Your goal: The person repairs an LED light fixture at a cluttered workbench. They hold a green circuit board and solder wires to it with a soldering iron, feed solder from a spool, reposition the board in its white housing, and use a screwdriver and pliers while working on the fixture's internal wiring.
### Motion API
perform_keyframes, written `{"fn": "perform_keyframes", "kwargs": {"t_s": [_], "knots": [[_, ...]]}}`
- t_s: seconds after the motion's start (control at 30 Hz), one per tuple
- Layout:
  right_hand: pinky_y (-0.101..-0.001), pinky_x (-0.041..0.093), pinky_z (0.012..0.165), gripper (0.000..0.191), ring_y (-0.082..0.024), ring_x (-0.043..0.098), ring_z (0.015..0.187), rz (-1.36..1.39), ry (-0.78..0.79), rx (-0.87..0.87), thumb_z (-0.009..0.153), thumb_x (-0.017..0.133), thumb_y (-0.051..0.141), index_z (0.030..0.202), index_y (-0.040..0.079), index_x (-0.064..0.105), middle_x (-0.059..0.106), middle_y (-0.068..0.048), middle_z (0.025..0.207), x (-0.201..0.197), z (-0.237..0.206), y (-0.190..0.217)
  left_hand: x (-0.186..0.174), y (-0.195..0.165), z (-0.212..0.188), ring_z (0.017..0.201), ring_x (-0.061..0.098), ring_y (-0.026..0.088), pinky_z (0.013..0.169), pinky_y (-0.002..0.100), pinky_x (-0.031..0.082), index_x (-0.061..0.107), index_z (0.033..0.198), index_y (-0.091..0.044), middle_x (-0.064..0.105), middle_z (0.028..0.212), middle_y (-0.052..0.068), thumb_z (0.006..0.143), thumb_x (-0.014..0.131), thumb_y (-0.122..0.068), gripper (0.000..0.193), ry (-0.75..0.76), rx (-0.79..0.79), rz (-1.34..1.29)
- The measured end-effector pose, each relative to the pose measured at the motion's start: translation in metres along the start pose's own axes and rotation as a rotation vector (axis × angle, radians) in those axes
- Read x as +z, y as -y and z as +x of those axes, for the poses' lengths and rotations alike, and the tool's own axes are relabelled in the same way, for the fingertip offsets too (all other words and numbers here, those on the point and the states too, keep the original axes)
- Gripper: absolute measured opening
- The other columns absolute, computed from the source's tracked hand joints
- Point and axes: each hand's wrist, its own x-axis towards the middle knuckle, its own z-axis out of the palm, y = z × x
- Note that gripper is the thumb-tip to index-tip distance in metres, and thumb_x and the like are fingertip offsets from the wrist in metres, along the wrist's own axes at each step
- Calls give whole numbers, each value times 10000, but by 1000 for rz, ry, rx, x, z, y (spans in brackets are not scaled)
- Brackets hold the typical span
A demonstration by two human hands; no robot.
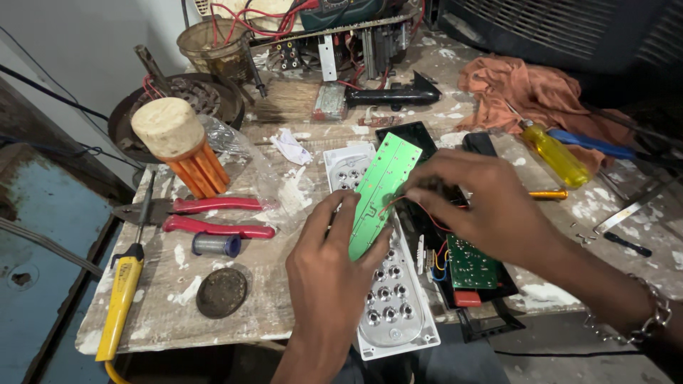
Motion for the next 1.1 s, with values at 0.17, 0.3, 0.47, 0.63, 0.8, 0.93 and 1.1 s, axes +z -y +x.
{"fn": "perform_keyframes", "kwargs": {"t_s": [0.17, 0.3, 0.47, 0.63, 0.8, 0.93, 1.1], "knots": [[-299, 619, 853, 224, -138, 766, 922, 118, -10, 347, 886, 735, 208, 1060, 70, 759, 788, -45, 994, -4, -1, -18, -1, 0, 0, 1032, 741, 314, 838, 370, 624, 718, 1163, 58, 699, 1216, 194, 772, 902, -154, 481, -86, 96, 0], [-303, 599, 888, 238, -126, 764, 945, 182, 75, 384, 868, 742, 209, 1058, 70, 781, 803, -40, 999, -3, -4, -21, -6, -5, 2, 1041, 740, 298, 851, 367, 627, 710, 1174, 68, 698, 1215, 181, 786, 898, -125, 472, -156, 137, -28], [-314, 578, 779, 246, -133, 704, 808, 311, 213, 444, 861, 733, 199, 1057, 59, 787, 809, -52, 903, -1, -4, -16, -5, -8, 9, 1016, 739, 296, 840, 380, 620, 719, 1169, 23, 693, 1223, 163, 781, 903, -132, 457, -157, 136, -9], [-298, 543, 821, 239, -107, 689, 863, 380, 250, 464, 877, 713, 192, 1058, 63, 799, 820, -39, 903, -1, -1, -15, -2, -6, 18, 1001, 716, 308, 675, 332, 627, 771, 1196, -105, 582, 1403, 184, 773, 889, -133, 440, 30, 67, -76], [-304, 542, 875, 221, -130, 690, 962, 416, 231, 400, 900, 702, 171, 1047, 37, 796, 779, -52, 1039, 2, -1, -19, -1, -4, 21, 1105, 653, 304, 768, 360, 647, 840, 1086, -189, 439, 1488, 160, 737, 871, -84, 365, 130, 99, -92], [-316, 551, 862, 221, -147, 686, 992, 424, 234, 431, 888, 696, 165, 1033, 36, 803, 751, -47, 1107, 4, -2, -21, -1, -2, 22, 1113, 619, 325, 791, 391, 631, 829, 984, -137, 398, 1460, 175, 668, 908, -137, 326, 135, 96, -119], [-326, 556, 802, 221, -162, 678, 940, 435, 247, 482, 887, 697, 177, 1025, 43, 806, 754, -50, 1088, 5, 1, -18, 2, -2, 23, 1143, 611, 324, 802, 388, 631, 838, 921, -95, 397, 1481, 194, 684, 915, -167, 260, 121, 97, -94]]}}
